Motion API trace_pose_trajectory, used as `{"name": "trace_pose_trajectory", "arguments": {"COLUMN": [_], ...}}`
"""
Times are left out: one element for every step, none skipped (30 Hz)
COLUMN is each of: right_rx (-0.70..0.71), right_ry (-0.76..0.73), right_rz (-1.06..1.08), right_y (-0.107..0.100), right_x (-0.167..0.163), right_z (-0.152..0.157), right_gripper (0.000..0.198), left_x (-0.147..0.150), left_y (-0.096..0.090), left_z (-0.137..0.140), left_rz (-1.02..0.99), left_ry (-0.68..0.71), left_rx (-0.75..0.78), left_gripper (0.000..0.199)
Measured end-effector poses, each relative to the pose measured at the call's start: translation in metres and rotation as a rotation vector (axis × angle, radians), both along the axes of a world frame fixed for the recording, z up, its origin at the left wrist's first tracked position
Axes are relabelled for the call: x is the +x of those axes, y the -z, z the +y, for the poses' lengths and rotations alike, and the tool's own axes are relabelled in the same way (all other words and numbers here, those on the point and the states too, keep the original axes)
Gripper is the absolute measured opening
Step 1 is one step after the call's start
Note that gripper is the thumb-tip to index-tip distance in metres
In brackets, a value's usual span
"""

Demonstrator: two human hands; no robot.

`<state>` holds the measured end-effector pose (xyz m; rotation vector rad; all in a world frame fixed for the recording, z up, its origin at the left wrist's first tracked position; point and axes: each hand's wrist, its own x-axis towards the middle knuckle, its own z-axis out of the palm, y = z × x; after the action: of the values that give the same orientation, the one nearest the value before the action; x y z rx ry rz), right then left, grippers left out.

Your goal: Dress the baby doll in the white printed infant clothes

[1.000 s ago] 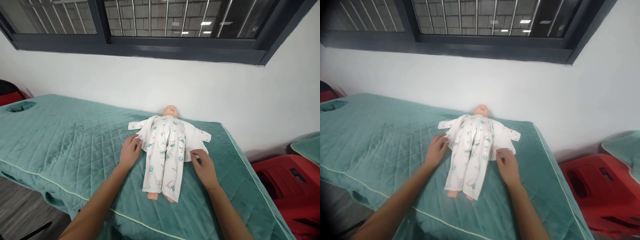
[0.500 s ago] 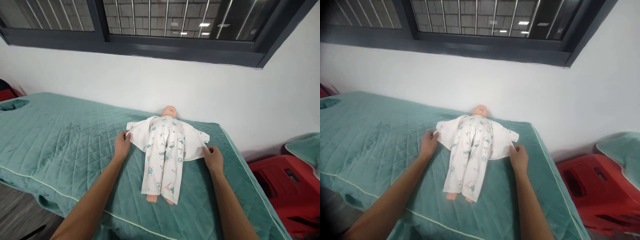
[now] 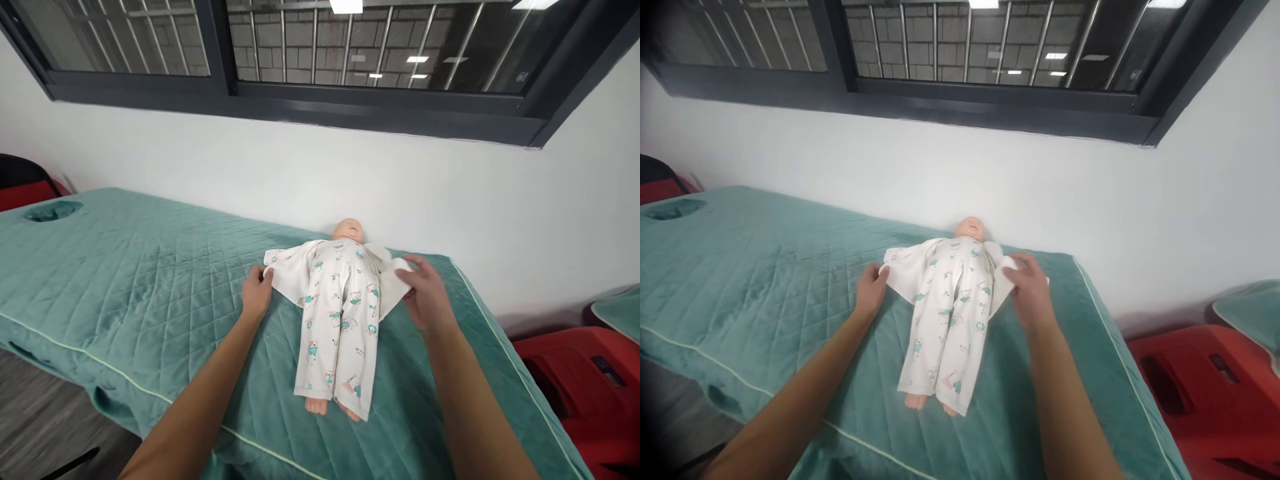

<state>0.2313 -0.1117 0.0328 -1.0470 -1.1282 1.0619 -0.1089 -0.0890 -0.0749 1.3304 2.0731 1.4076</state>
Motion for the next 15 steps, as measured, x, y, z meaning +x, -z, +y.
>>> {"name": "trace_pose_trajectory", "arguments": {"right_rx": [0.047,0.096,0.147,0.195,0.231,0.259,0.285,0.310,0.336,0.364,0.388,0.401,0.402,0.396,0.386], "right_ry": [-0.100,-0.188,-0.259,-0.296,-0.304,-0.292,-0.270,-0.241,-0.200,-0.139,-0.064,0.015,0.089,0.141,0.159], "right_rz": [-0.192,-0.414,-0.635,-0.832,-0.993,-1.105,-1.174,-1.212,-1.229,-1.229,-1.219,-1.200,-1.174,-1.139,-1.102], "right_y": [-0.006,-0.009,-0.009,-0.008,-0.004,0.000,0.005,0.011,0.017,0.022,0.028,0.034,0.040,0.045,0.049], "right_x": [-0.012,-0.024,-0.034,-0.042,-0.049,-0.053,-0.055,-0.055,-0.053,-0.050,-0.046,-0.041,-0.037,-0.032,-0.028], "right_z": [-0.002,-0.005,-0.009,-0.014,-0.020,-0.026,-0.032,-0.038,-0.044,-0.049,-0.053,-0.057,-0.060,-0.062,-0.064], "right_gripper": [0.032,0.029,0.028,0.030,0.033,0.036,0.038,0.039,0.039,0.038,0.036,0.034,0.032,0.028,0.024], "left_x": [0.000,0.000,0.001,0.001,0.001,0.002,0.002,0.002,0.002,0.002,0.002,0.002,0.001,0.001,0.001], "left_y": [0.000,0.000,-0.001,-0.001,-0.001,-0.002,-0.002,-0.003,-0.003,-0.003,-0.004,-0.004,-0.004,-0.004,-0.004], "left_z": [0.000,0.000,0.000,0.000,0.000,-0.001,-0.001,-0.001,-0.001,-0.001,-0.002,-0.002,-0.002,-0.001,-0.001], "left_rz": [0.001,0.002,0.003,0.005,0.006,0.007,0.008,0.009,0.010,0.012,0.014,0.016,0.018,0.019,0.021], "left_ry": [0.003,0.006,0.008,0.009,0.010,0.012,0.014,0.017,0.020,0.023,0.027,0.031,0.036,0.041,0.048], "left_rx": [-0.004,-0.010,-0.015,-0.021,-0.027,-0.032,-0.038,-0.044,-0.051,-0.058,-0.065,-0.071,-0.077,-0.082,-0.087], "left_gripper": [0.032,0.032,0.032,0.032,0.032,0.032,0.031,0.031,0.031,0.032,0.032,0.032,0.032,0.032,0.033]}}
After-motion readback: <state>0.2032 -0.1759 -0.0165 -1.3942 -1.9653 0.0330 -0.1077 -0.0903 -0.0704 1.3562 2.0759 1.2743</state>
